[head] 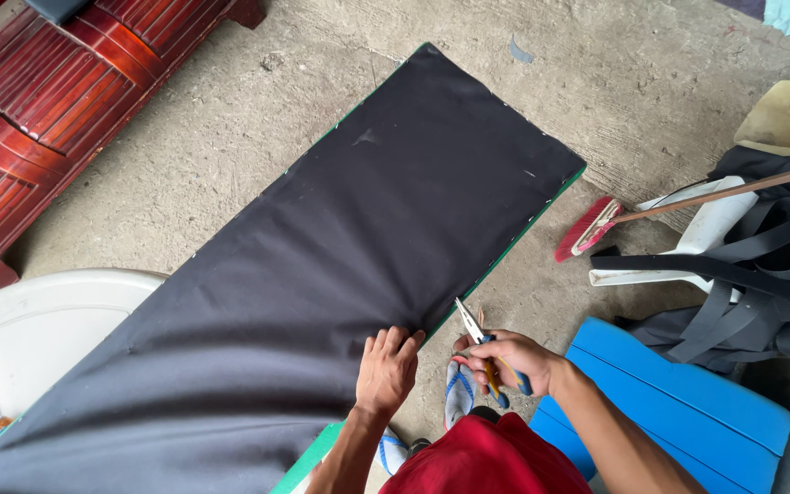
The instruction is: The person uses pliers to remove staples from the edge of a black fabric cover laid over a green board. The person works along the edge, pulling out staples one by one and placing them aside.
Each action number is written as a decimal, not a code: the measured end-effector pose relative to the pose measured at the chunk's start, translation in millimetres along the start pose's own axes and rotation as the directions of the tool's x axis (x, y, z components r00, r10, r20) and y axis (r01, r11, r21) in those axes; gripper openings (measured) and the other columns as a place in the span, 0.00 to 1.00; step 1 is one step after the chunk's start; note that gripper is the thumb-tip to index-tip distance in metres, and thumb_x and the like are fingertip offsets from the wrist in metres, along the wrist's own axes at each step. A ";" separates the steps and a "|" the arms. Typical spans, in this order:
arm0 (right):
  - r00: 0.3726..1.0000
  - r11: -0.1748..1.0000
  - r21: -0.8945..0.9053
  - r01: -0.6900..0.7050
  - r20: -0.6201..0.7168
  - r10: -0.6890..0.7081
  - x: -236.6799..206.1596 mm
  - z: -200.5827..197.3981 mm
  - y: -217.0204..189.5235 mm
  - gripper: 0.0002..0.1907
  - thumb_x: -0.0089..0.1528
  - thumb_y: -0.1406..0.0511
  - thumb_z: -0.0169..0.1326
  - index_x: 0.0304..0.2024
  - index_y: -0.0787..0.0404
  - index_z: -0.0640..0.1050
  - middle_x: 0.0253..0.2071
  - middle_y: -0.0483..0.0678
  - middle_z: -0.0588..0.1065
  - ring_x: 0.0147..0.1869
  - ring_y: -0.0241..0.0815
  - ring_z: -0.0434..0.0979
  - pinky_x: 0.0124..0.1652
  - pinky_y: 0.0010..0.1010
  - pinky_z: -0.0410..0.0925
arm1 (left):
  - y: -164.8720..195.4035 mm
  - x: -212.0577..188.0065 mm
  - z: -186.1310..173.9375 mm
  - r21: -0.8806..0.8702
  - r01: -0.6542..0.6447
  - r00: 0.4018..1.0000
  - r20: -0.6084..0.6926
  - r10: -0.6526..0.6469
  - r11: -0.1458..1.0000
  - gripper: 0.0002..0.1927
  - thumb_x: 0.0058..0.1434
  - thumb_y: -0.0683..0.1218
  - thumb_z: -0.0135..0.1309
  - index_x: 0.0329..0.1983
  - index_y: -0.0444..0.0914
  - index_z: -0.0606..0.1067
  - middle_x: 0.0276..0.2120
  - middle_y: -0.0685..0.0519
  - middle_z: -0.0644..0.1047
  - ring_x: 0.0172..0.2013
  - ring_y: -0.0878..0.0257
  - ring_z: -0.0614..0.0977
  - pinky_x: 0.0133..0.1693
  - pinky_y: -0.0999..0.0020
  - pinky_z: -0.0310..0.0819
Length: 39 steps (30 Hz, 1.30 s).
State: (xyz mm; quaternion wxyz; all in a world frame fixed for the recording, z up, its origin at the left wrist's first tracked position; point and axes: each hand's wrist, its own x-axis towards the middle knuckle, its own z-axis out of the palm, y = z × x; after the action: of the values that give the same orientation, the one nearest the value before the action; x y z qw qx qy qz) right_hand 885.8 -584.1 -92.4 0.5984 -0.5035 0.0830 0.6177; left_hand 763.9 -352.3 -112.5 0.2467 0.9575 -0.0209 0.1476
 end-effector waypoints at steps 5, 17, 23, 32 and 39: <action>0.879 0.814 0.577 -0.062 0.418 -0.230 1.0 3.5 16.5 0.21 0.67 0.60 0.51 0.60 0.63 0.70 0.30 0.43 0.70 0.34 0.38 0.72 0.39 0.35 0.70 | -0.4 -2.1 -3.2 -0.029 -0.003 1.000 0.013 0.004 1.000 0.16 0.62 0.42 0.54 0.53 0.42 0.77 0.38 0.52 0.73 0.39 0.56 0.74 0.41 0.59 0.65; 0.969 0.980 -0.190 0.058 -0.226 -0.102 -10.3 15.5 17.8 0.30 0.58 0.70 0.44 0.65 0.57 0.70 0.51 0.48 0.81 0.54 0.40 0.81 0.51 0.38 0.74 | 0.6 -3.5 -4.8 -0.055 0.014 1.000 -0.007 -0.015 0.998 0.14 0.58 0.42 0.55 0.48 0.41 0.77 0.38 0.51 0.73 0.39 0.55 0.74 0.42 0.58 0.66; 0.980 0.953 -0.303 -0.004 -0.192 -0.057 -5.7 6.8 8.2 0.28 0.59 0.68 0.44 0.64 0.58 0.71 0.49 0.49 0.81 0.50 0.39 0.82 0.45 0.37 0.72 | -0.2 -1.9 -6.7 -0.061 0.004 1.000 -0.027 -0.005 0.998 0.14 0.56 0.41 0.56 0.47 0.41 0.78 0.37 0.51 0.73 0.39 0.54 0.74 0.42 0.58 0.66; 0.994 0.987 -0.155 -0.049 -0.103 0.033 -7.4 17.1 -1.0 0.30 0.57 0.70 0.45 0.64 0.62 0.70 0.47 0.53 0.79 0.48 0.45 0.82 0.46 0.41 0.76 | 1.8 -2.1 -7.1 -0.056 0.013 1.000 -0.026 -0.014 0.998 0.14 0.57 0.41 0.56 0.47 0.41 0.78 0.36 0.51 0.72 0.38 0.55 0.74 0.42 0.58 0.66; 0.996 0.998 0.037 -0.042 -0.080 0.045 -10.4 18.9 -11.6 0.30 0.57 0.70 0.43 0.64 0.61 0.69 0.50 0.55 0.78 0.52 0.48 0.81 0.50 0.42 0.76 | 1.5 -1.3 -7.8 -0.061 0.016 1.000 -0.017 -0.017 0.998 0.14 0.56 0.42 0.56 0.47 0.41 0.78 0.36 0.51 0.72 0.38 0.55 0.74 0.42 0.58 0.66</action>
State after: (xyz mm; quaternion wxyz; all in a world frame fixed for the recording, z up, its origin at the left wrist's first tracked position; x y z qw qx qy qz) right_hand 883.2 -574.4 -70.0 0.5898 -0.5153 0.1289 0.6083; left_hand 760.3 -350.0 -105.7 0.2771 0.9485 -0.0153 0.1530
